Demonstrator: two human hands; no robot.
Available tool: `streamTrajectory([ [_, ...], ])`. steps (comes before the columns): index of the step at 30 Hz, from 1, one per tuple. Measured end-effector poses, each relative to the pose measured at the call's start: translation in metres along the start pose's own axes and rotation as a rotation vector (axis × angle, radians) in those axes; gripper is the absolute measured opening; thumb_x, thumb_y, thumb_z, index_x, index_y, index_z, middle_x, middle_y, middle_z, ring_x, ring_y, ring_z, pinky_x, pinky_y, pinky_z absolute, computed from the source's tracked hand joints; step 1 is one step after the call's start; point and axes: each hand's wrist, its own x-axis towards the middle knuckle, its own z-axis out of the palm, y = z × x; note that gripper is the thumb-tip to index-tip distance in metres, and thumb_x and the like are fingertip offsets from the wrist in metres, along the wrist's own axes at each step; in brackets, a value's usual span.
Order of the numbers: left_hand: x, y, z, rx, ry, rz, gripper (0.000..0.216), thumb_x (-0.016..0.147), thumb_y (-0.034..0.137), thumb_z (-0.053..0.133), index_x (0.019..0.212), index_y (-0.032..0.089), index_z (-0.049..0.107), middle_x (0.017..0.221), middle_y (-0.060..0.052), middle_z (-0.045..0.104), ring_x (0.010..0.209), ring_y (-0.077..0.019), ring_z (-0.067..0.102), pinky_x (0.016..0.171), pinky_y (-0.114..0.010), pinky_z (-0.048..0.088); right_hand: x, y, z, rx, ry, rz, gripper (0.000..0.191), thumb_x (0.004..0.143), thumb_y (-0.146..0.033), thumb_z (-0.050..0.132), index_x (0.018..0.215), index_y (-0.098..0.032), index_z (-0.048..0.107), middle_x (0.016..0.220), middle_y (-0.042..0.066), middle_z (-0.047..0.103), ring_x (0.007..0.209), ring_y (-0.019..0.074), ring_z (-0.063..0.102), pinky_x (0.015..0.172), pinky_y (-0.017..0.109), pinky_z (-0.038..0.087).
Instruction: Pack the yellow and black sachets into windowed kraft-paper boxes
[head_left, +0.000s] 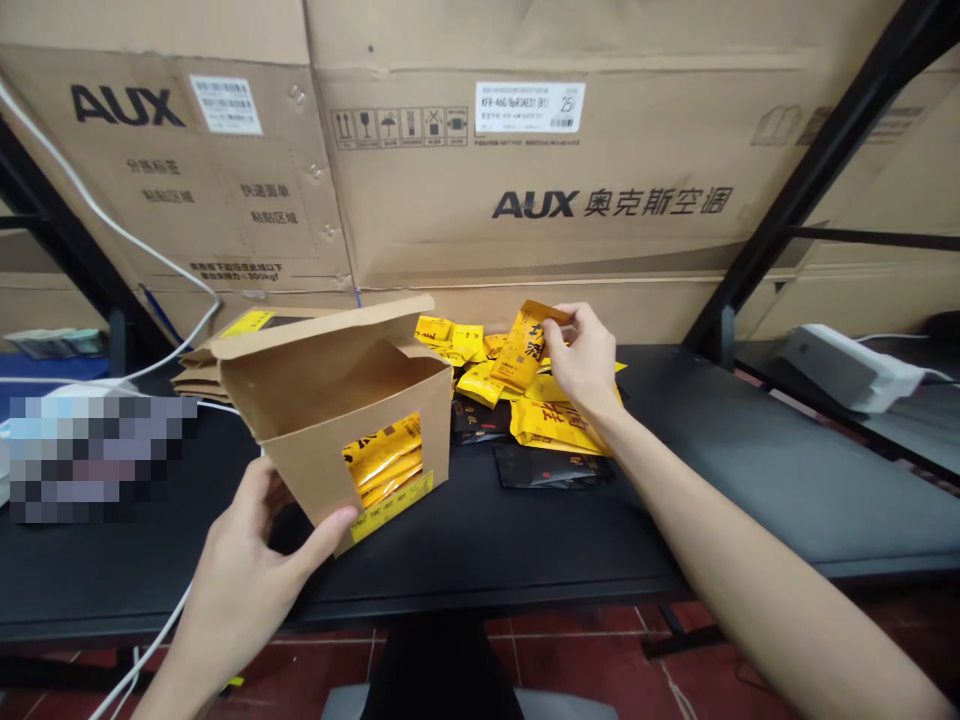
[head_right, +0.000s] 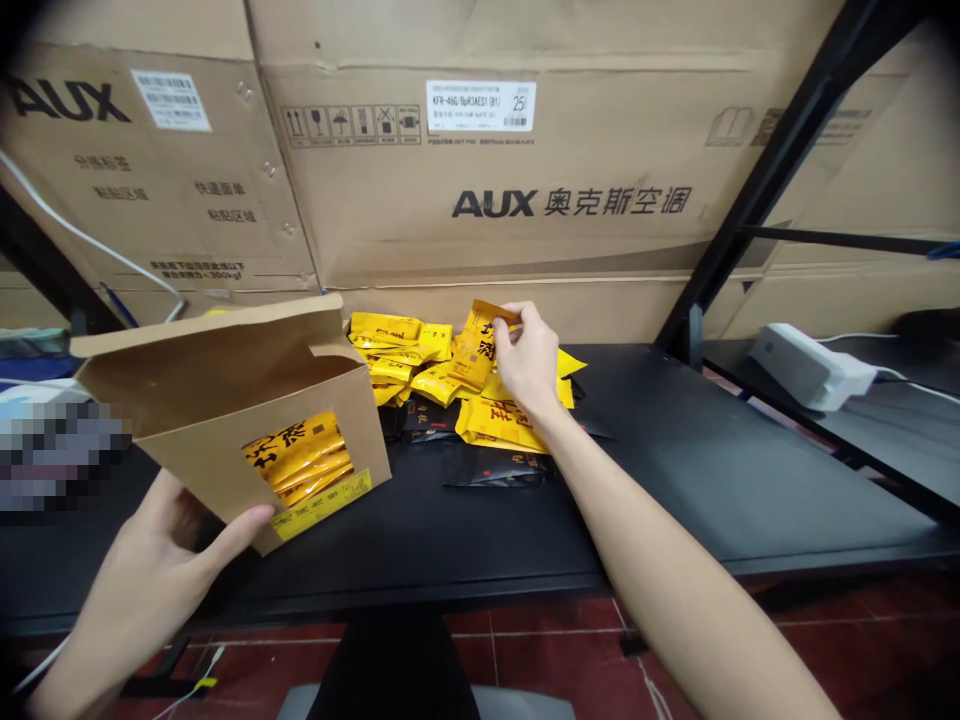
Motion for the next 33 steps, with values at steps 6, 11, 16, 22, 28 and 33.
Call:
streamTrajectory([
  [6, 0.002, 0.000, 0.001, -0.003, -0.028, 0.012, 0.073, 0.075, 0.071, 0.080, 0.132, 0.031, 0.057, 0.132, -0.006, 0.077, 0.122, -0.0352, 0.073, 0.104, -0.053, 0.062, 0.000, 0.000, -0.001, 0.010, 0.025, -0.060, 0.012, 0.087, -0.025, 0.060, 0.095, -0.020, 0.066, 0.091, 0.007, 0.077, 0.077, 0.0187, 0.070, 0.078, 0.036, 0.055],
  [11, 0.001, 0.001, 0.000, -0.029, -0.044, 0.003, 0.074, 0.075, 0.071, 0.080, 0.133, 0.032, 0.058, 0.136, -0.005, 0.076, 0.124, -0.0339, 0.073, 0.105, -0.051, 0.061, 0.005, -0.006, -0.011, 0.110, 0.120, -0.244, 0.011, 0.088, -0.030, 0.063, 0.094, -0.022, 0.067, 0.092, 0.004, 0.075, 0.073, 0.0158, 0.067, 0.071, 0.034, 0.056],
  [16, 0.001, 0.003, -0.001, -0.014, -0.036, 0.022, 0.072, 0.075, 0.069, 0.081, 0.130, 0.028, 0.060, 0.130, -0.008, 0.078, 0.116, -0.0336, 0.075, 0.099, -0.049, 0.063, -0.007, -0.051, -0.028, 0.388, 0.286, -0.423, 0.016, 0.096, -0.040, 0.066, 0.099, -0.025, 0.062, 0.087, 0.000, 0.068, 0.069, 0.0141, 0.067, 0.061, 0.032, 0.056],
  [22, 0.001, 0.007, 0.001, 0.004, -0.035, 0.045, 0.071, 0.077, 0.069, 0.079, 0.131, 0.026, 0.060, 0.128, -0.009, 0.078, 0.113, -0.0332, 0.076, 0.095, -0.047, 0.063, -0.051, -0.147, -0.052, 0.474, 0.165, -0.738, 0.017, 0.095, -0.016, 0.069, 0.094, -0.030, 0.062, 0.100, -0.004, 0.073, 0.088, 0.0118, 0.073, 0.066, 0.023, 0.062],
  [28, 0.001, 0.013, 0.003, -0.004, -0.035, 0.046, 0.073, 0.077, 0.067, 0.078, 0.134, 0.025, 0.059, 0.127, -0.010, 0.078, 0.116, -0.0345, 0.075, 0.099, -0.050, 0.060, -0.061, -0.198, -0.046, 0.091, -0.212, -0.814, 0.017, 0.096, -0.015, 0.061, 0.101, -0.030, 0.065, 0.105, -0.005, 0.075, 0.093, 0.0134, 0.071, 0.088, 0.026, 0.058],
  [33, 0.001, 0.017, 0.003, -0.018, -0.034, 0.057, 0.068, 0.076, 0.065, 0.078, 0.127, 0.024, 0.059, 0.120, -0.011, 0.080, 0.109, -0.0336, 0.077, 0.095, -0.048, 0.062, -0.057, -0.208, -0.027, -0.069, -0.402, -0.793, 0.012, 0.100, -0.020, 0.057, 0.106, -0.024, 0.066, 0.103, 0.001, 0.074, 0.091, 0.0156, 0.068, 0.082, 0.027, 0.051],
])
